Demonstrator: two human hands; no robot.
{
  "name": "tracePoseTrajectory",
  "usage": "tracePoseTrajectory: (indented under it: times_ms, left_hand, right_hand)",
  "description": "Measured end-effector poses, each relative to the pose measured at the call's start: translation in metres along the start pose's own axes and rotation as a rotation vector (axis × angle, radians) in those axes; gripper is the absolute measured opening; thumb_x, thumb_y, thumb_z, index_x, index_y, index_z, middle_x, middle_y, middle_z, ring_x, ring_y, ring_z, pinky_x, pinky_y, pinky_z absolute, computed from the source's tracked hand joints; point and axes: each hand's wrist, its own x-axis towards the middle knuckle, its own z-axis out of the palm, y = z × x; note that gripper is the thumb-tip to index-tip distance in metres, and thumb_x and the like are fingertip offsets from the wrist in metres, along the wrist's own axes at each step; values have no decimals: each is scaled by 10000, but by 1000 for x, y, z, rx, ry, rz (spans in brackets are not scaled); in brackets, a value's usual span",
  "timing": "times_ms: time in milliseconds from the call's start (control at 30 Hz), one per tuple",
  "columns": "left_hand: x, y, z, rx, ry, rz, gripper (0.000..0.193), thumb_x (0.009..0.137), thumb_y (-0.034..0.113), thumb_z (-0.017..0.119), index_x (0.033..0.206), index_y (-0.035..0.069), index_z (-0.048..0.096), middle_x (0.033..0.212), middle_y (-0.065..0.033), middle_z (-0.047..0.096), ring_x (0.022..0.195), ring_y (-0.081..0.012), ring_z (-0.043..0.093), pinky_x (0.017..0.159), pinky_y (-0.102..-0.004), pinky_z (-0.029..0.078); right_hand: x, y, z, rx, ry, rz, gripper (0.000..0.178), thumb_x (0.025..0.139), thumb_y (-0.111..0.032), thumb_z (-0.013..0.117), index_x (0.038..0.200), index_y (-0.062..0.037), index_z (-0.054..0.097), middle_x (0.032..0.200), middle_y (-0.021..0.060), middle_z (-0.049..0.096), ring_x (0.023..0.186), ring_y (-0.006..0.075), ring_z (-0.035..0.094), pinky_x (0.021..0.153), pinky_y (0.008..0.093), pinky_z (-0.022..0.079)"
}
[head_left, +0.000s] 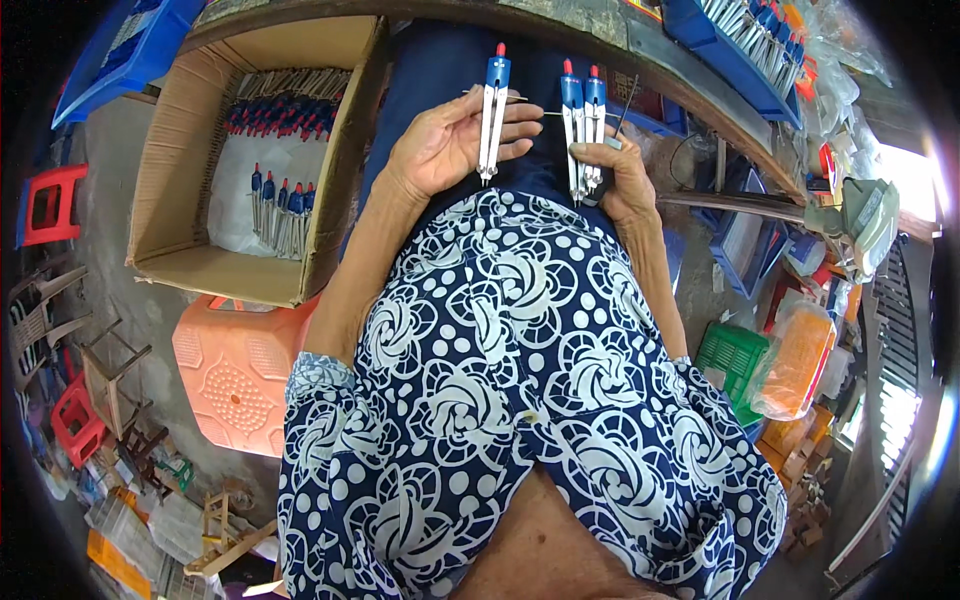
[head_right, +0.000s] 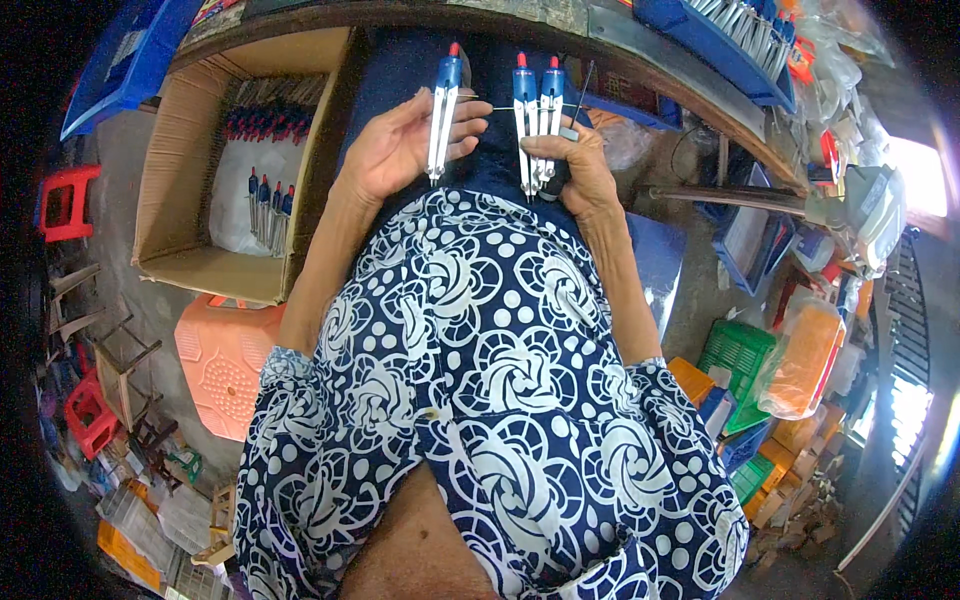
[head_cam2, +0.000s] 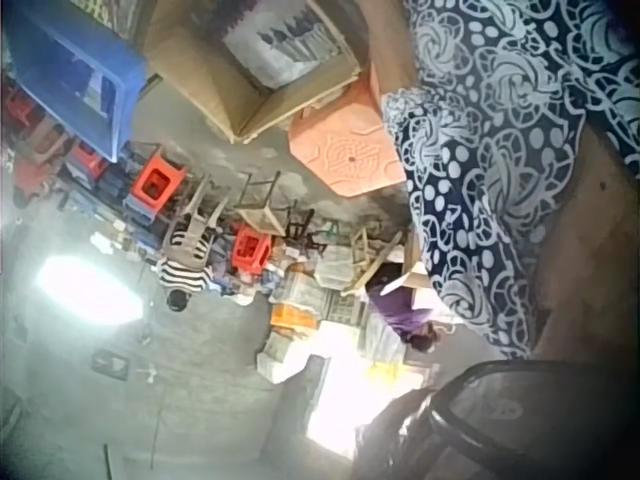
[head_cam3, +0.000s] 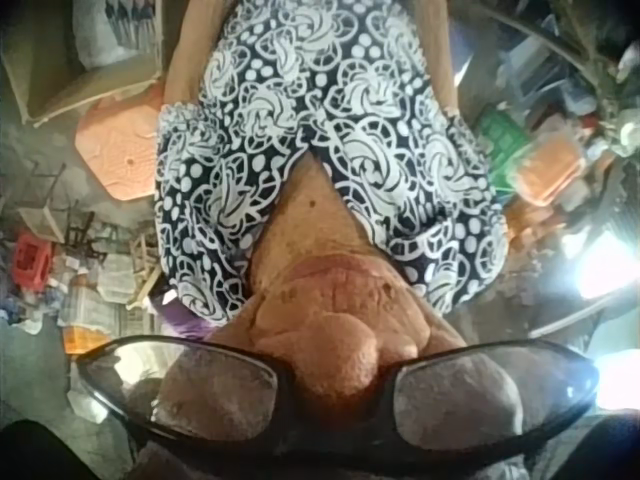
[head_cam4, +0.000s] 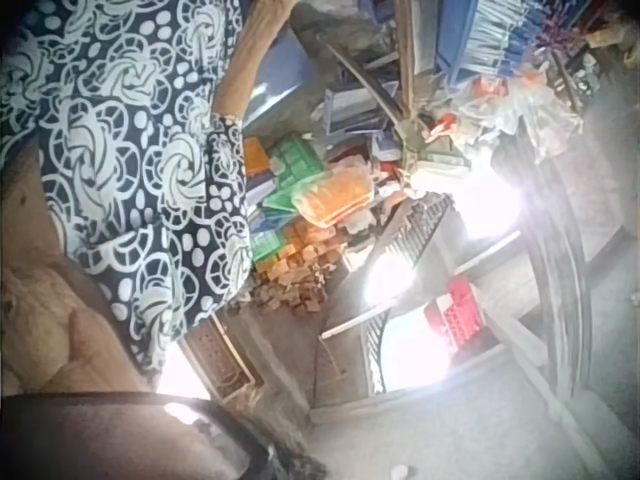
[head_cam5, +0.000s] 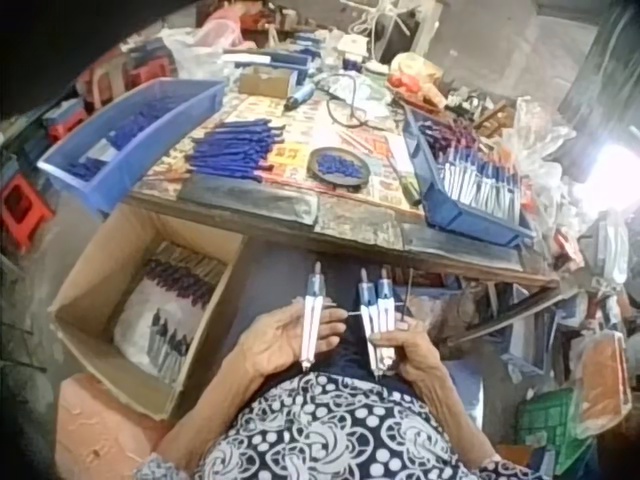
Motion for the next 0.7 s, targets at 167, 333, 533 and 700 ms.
tracePoseTrajectory:
  times_ms: [167,333,533,700]
  left_hand:
    - [0,1,-1,-56,-19,2,375,925,202,353,1140,-102,399,1166,-288,447,1066,-372,481,912,-462,413]
    - [-2,2,-3,87,18,8,429,920,212,366,1241,-67,317,1234,-252,400,1079,-322,469,911,-408,419]
    - [-2,1,2,37,64,17,347,919,198,372,1114,-83,432,1139,-270,474,1040,-351,503,894,-453,428]
    - [-3,1,3,42,80,4,342,919,198,372,1100,-82,447,1135,-270,477,1034,-350,506,891,-455,430]
  right_hand:
    - [0,0,0,0,-2,1,300,666,79,595,959,16,578,784,63,629,603,105,601,557,203,498]
    - [1,1,0,-4,11,-4,301,662,82,600,955,15,580,784,67,631,601,107,602,561,209,500]
    - [1,1,-1,-7,1,-4,291,661,81,602,943,12,584,783,67,632,596,110,604,565,217,505]
    - [2,1,-1,-10,10,13,286,664,71,607,943,11,584,784,67,633,599,110,604,569,216,506]
